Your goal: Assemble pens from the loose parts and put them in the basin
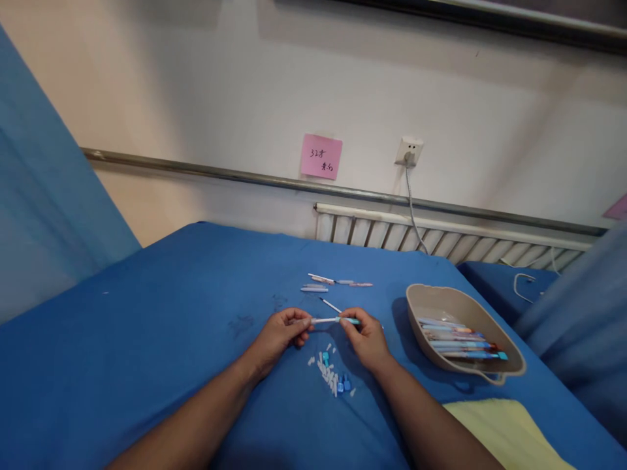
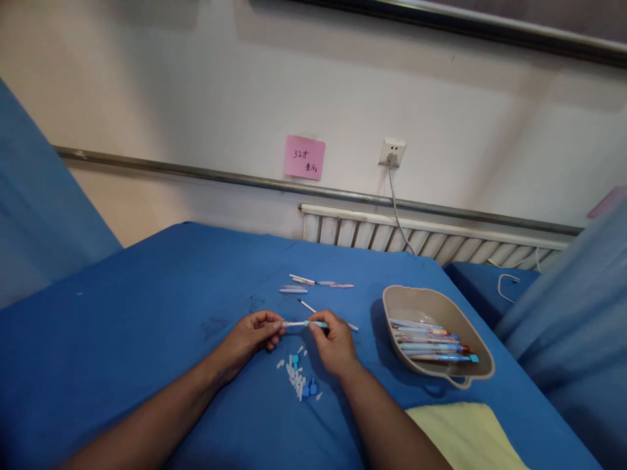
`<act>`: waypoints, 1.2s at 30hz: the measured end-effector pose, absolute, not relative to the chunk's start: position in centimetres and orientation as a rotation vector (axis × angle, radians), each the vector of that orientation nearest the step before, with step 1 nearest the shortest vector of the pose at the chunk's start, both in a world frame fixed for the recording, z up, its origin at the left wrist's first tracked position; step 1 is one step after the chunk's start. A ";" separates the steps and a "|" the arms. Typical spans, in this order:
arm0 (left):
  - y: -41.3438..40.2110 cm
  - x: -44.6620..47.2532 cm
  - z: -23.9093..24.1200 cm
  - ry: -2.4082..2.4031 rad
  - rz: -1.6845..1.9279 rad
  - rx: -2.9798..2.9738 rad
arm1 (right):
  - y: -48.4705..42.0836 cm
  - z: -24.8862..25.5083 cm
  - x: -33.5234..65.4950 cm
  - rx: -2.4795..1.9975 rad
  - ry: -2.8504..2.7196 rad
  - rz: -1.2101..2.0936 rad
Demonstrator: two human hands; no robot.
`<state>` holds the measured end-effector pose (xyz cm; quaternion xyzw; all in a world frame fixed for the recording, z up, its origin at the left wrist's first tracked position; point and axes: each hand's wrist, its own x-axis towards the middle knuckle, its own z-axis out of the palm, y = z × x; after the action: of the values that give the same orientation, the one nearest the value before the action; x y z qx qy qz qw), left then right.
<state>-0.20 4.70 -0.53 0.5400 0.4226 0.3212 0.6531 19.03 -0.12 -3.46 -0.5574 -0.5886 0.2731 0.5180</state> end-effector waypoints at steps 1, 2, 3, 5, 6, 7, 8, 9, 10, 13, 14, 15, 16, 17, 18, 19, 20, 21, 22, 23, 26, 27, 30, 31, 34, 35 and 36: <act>4.8 -0.3 -0.6 0.951 0.738 1.205 | 0.1 -3.6 19.3 -1.348 -1.366 0.684; 4.9 -0.3 -0.6 0.942 0.748 1.181 | 0.3 -3.7 19.5 -1.352 -1.321 0.716; 5.0 -0.3 -0.6 0.934 0.762 1.154 | 0.4 -3.8 19.8 -1.350 -1.279 0.747; 5.1 -0.3 -0.6 0.925 0.791 1.094 | 0.7 -3.9 20.1 -1.337 -1.222 0.787; 5.1 -0.3 -0.6 0.924 0.803 1.064 | 0.8 -4.0 20.2 -1.332 -1.201 0.789; 5.1 -0.4 -0.5 0.925 0.809 1.031 | 0.8 -4.0 20.3 -1.330 -1.190 0.784; 5.1 -0.4 -0.5 0.927 0.813 0.996 | 0.8 -4.0 20.4 -1.334 -1.195 0.775; 5.1 -0.5 -0.4 0.928 0.812 0.962 | 0.8 -4.0 20.4 -1.346 -1.219 0.765; 5.2 -0.6 -0.3 0.923 0.807 0.931 | 0.8 -4.1 20.5 -1.368 -1.263 0.750; 5.3 -0.9 -0.1 0.896 0.795 0.857 | 0.6 -4.3 20.4 -1.446 -1.481 0.665; 5.3 -1.0 -0.1 0.886 0.795 0.841 | 0.5 -4.3 20.4 -1.464 -1.553 0.627; 5.4 -1.1 0.0 0.880 0.797 0.828 | 0.4 -4.3 20.3 -1.478 -1.615 0.591; 5.4 -1.1 0.0 0.878 0.798 0.816 | 0.2 -4.3 20.3 -1.494 -1.665 0.558; 5.4 -1.1 0.0 0.878 0.796 0.807 | 0.1 -4.2 20.2 -1.515 -1.707 0.527; 5.4 -1.1 0.0 0.877 0.793 0.801 | 0.0 -4.1 20.2 -1.539 -1.742 0.498; 5.4 -1.0 0.0 0.876 0.791 0.796 | 0.0 -4.0 20.1 -1.560 -1.771 0.472; 5.4 -1.0 0.0 0.877 0.789 0.791 | -0.1 -3.8 20.1 -1.576 -1.792 0.449; 5.4 -1.0 0.0 0.875 0.786 0.787 | -0.1 -3.7 20.2 -1.585 -1.799 0.428; 5.4 -1.0 0.0 0.874 0.782 0.784 | 0.0 -3.6 20.4 -1.590 -1.786 0.406; 5.4 -1.0 0.0 0.873 0.780 0.782 | 0.1 -3.6 20.7 -1.599 -1.751 0.378; 5.5 -1.1 0.0 0.876 0.774 0.785 | 0.8 -3.7 22.5 -1.680 -1.566 0.266; 5.5 -1.1 -0.1 0.877 0.777 0.789 | 1.1 -3.9 23.2 -1.723 -1.519 0.244; 5.7 -1.1 -0.2 0.880 0.777 0.815 | 1.6 -4.5 25.2 -1.845 -1.519 0.272; 5.8 -1.1 -0.2 0.881 0.771 0.826 | 1.7 -4.6 25.7 -1.870 -1.558 0.290; 5.8 -1.0 -0.2 0.887 0.752 0.856 | 1.6 -4.9 26.2 -1.888 -1.706 0.300; 5.8 -0.9 -0.2 0.893 0.750 0.867 | 1.6 -4.8 26.1 -1.882 -1.738 0.292; 5.7 -0.8 -0.2 0.900 0.748 0.881 | 1.5 -4.8 26.0 -1.864 -1.752 0.286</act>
<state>-0.80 5.70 -0.16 0.4024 0.4107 0.3415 0.7435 25.99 1.55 -4.78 -0.6953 -0.6534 0.1065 0.2800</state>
